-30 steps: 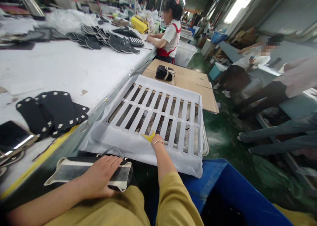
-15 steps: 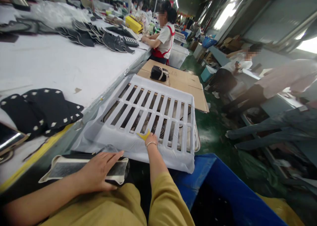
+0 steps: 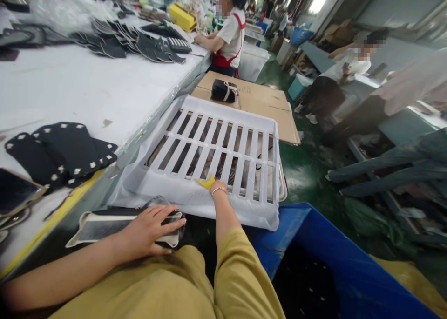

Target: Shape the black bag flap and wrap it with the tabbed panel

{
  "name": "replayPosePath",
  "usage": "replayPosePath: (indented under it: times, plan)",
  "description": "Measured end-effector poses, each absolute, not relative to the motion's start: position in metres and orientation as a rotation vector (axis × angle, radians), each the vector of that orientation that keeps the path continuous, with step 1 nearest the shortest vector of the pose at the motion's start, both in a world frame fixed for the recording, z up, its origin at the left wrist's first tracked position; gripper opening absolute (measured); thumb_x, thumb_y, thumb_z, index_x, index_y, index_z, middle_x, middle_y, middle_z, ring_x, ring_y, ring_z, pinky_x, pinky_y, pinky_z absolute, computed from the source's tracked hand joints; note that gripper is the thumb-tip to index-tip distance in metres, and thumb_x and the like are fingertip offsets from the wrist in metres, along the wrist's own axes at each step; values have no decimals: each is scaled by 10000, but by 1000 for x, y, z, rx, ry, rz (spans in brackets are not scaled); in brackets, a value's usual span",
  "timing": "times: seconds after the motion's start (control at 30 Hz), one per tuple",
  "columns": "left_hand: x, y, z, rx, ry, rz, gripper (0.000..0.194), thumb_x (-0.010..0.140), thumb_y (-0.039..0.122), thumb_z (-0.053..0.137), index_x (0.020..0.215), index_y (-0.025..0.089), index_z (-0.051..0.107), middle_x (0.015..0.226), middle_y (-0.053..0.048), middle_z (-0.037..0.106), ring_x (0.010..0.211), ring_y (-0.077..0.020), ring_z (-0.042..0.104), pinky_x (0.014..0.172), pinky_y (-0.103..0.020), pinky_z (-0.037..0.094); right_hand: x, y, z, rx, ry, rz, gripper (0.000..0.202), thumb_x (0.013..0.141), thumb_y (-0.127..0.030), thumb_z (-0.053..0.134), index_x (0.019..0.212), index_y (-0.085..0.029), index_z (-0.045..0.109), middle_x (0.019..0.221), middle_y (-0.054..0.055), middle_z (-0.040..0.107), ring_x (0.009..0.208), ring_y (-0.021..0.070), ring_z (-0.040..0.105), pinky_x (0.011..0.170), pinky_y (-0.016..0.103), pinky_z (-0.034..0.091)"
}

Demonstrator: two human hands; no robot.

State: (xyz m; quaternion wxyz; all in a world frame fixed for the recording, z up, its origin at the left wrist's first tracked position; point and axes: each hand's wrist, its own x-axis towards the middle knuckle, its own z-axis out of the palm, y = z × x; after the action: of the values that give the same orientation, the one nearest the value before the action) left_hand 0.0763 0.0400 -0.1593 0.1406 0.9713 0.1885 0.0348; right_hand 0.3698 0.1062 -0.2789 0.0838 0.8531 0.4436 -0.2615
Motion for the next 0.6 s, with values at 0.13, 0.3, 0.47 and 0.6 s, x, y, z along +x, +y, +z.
replayPosePath:
  times: [0.13, 0.3, 0.47, 0.6]
  plan:
    - [78, 35, -158, 2809, 593, 134, 734, 660, 503, 703, 1322, 333, 437, 1290, -160, 432, 1145, -327, 444, 956, -479, 354, 374, 110, -277, 2530, 1262, -873, 379, 753, -282, 630, 1039, -37, 591, 1090, 209, 613, 1042, 299, 576, 857, 382, 446]
    - [80, 30, -156, 2816, 631, 131, 705, 686, 422, 691, 1331, 333, 419, 1256, -157, 434, 1109, -317, 450, 942, -473, 357, 376, 104, -278, 2595, 1289, -888, 480, 699, -228, 680, 1115, -38, 537, 1184, 245, 557, 1111, 327, 528, 879, 395, 438]
    - [80, 28, -158, 2815, 620, 187, 659, 701, 384, 668, 1317, 333, 436, 1265, -150, 428, 1099, -314, 455, 934, -477, 360, 370, 95, -270, 2646, 1423, -993, 344, 701, -143, 640, 1024, -65, 550, 1081, 203, 615, 1042, 306, 576, 838, 357, 446]
    - [79, 26, -160, 2792, 646, 239, 658, 681, 396, 684, 1296, 341, 458, 1268, -138, 438, 1097, -311, 460, 934, -476, 363, 351, 80, -260, 2673, 1636, -1136, 197, 691, -65, 590, 872, -137, 560, 984, 129, 647, 987, 254, 595, 813, 341, 463]
